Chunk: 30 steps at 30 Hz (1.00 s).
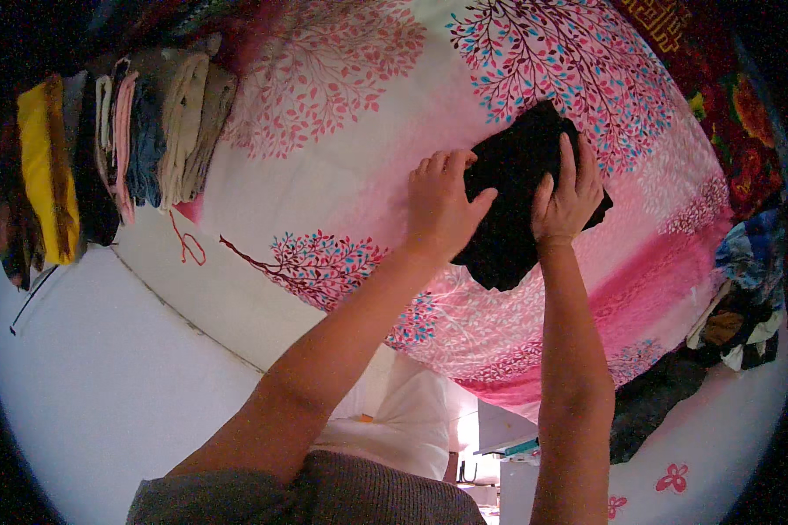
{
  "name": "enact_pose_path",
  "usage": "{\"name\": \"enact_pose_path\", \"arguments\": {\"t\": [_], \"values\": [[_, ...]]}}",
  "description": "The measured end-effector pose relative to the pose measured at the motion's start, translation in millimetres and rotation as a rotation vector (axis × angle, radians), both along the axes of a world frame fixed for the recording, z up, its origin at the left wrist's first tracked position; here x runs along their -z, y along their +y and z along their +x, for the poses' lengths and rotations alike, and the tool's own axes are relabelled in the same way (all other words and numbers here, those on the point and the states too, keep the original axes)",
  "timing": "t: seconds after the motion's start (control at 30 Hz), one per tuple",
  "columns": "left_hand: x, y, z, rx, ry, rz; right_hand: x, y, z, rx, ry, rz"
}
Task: The person folds a pair of black pants on a bed. They lay the pants flat, fold each leg inward, then fold the garment in half and again to create a compact rectangle. The folded pants remain on the bed at the end.
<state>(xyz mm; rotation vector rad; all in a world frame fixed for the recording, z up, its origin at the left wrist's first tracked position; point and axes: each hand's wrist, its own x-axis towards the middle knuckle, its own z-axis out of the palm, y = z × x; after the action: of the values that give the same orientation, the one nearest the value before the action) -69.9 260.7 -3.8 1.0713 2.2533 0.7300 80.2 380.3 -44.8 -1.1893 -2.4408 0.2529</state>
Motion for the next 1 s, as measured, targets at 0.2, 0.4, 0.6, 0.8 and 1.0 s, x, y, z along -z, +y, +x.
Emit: {"name": "enact_pose_path", "arguments": {"t": [0.2, 0.4, 0.6, 0.8, 1.0], "values": [[17, -5, -51, -0.035, -0.586, -0.064, -1, -1, 2, 0.029, -0.016, 0.017], [18, 8, -60, 0.11, -0.444, -0.083, -2, 0, 5, 0.034, -0.006, -0.011], [13, 16, -45, 0.041, -0.343, -0.119, -4, 0, 7, 0.032, 0.037, -0.028], [-6, 24, -31, 0.057, -0.285, -0.258, -5, -2, 6, 0.042, 0.024, -0.042], [-6, 38, -14, 0.197, -0.241, -0.165, -3, -2, 7, 0.046, 0.017, -0.029]]}}
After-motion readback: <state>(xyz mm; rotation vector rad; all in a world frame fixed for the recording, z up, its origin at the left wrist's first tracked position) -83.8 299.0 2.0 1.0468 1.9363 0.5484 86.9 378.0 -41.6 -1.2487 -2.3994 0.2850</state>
